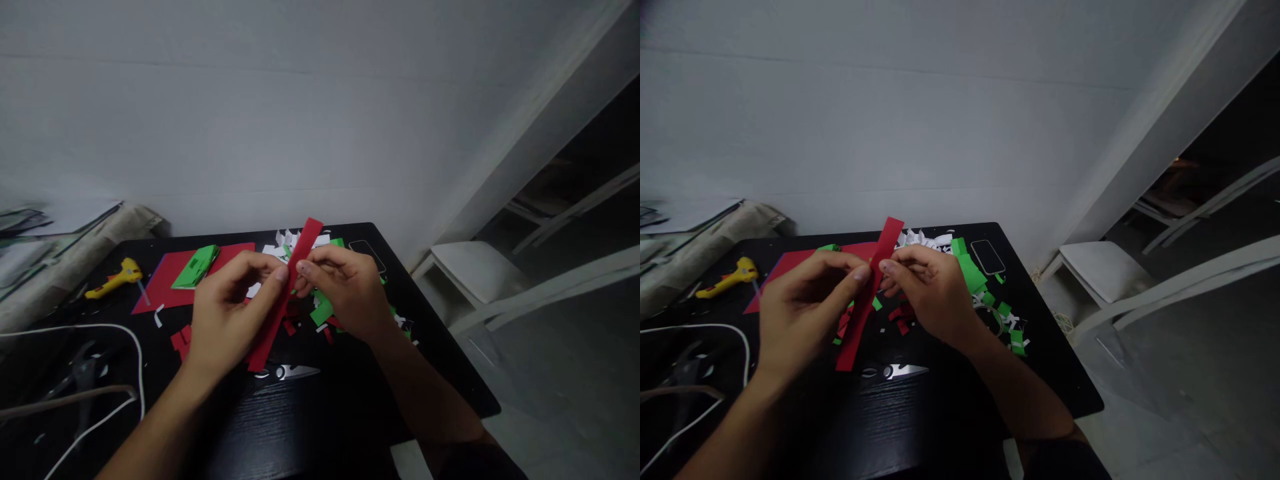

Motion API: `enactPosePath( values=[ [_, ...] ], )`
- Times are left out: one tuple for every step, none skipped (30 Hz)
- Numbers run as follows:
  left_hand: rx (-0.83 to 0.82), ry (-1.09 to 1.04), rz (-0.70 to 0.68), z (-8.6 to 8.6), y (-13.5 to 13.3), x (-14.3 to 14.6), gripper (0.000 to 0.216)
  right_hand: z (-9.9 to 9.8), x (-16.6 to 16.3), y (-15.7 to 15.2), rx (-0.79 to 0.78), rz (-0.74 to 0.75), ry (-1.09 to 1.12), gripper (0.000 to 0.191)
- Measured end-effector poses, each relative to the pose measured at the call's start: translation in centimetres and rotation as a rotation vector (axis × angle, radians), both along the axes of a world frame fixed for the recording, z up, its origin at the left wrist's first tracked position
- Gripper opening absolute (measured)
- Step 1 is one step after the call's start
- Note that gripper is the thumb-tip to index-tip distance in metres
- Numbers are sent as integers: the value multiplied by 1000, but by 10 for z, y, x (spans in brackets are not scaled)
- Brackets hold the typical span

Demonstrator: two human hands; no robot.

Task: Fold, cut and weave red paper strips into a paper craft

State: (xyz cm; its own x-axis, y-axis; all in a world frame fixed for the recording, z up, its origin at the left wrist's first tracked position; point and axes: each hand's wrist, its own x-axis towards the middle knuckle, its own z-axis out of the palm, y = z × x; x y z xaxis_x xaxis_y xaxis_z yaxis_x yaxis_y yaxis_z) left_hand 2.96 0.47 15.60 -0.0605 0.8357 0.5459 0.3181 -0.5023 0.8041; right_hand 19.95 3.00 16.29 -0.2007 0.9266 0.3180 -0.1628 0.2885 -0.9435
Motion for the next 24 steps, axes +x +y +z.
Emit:
enactPosePath(
  values=[
    [2, -5, -8, 0, 0, 0, 4, 0, 0, 0, 8, -1, -5, 17],
    [4, -10, -19, 0, 0, 0, 4, -1, 0, 0, 15, -3, -11, 16],
    [4, -15, -29, 0, 0, 0, 4, -1, 0, 0, 21, -6, -17, 16],
    [4, -16, -38, 0, 0, 0, 4, -1, 0, 0, 24, -6, -24, 16],
    [6, -15, -43, 0, 1, 0, 4, -1, 0, -1, 25, -3, -28, 16],
    [11, -13, -45, -1, 1, 0, 5, -1, 0, -1, 25, 2, -28, 16],
    [16, -11, -46, -1, 1, 0, 5, 0, 0, -1, 25, 5, -25, 15],
    [22, -10, -46, -1, 1, 0, 6, 0, 0, -1, 25, 8, -22, 15],
    [24, -12, -46, -2, 1, 0, 6, 0, 0, -1, 23, 9, -20, 14],
    [23, -15, -47, -2, 1, 0, 7, 0, 0, -1, 22, 10, -22, 14],
    [19, -18, -48, -1, 1, 0, 7, 0, 0, -2, 23, 10, -25, 14],
    [13, -20, -47, -1, 1, 0, 7, 0, 0, -2, 24, 9, -31, 15],
    [7, -21, -45, 0, 1, 0, 7, 0, 0, -2, 24, 9, -39, 15],
    [5, -23, -40, 0, 1, 1, 7, 0, 0, -2, 25, 12, -46, 15],
    [2, -25, -35, 1, 1, 1, 6, 0, 0, -1, 28, 15, -49, 16],
    [-2, -28, -31, 2, 1, 1, 6, -1, 0, -1, 30, 20, -50, 16],
    [-7, -31, -32, 2, 1, 1, 5, -1, 0, -1, 30, 27, -49, 15],
    [-14, -33, -35, 3, 2, 1, 5, -1, 0, -1, 30, 34, -46, 15],
    [-20, -35, -41, 3, 2, 0, 5, -1, 0, 0, 28, 39, -45, 15],
    [-25, -37, -47, 3, 3, 0, 5, -1, 0, 0, 24, 42, -44, 15],
    [-26, -37, -53, 2, 3, 0, 5, -1, 0, 0, 21, 46, -43, 15],
    [-20, -38, -57, 2, 4, 0, 5, -1, 0, 1, 19, 48, -40, 16],
    [-12, -39, -60, 1, 4, 0, 5, -2, 0, 1, 20, 49, -34, 16],
    [-2, -40, -60, 1, 5, 0, 6, -2, 0, 1, 22, 51, -29, 17]
  ],
)
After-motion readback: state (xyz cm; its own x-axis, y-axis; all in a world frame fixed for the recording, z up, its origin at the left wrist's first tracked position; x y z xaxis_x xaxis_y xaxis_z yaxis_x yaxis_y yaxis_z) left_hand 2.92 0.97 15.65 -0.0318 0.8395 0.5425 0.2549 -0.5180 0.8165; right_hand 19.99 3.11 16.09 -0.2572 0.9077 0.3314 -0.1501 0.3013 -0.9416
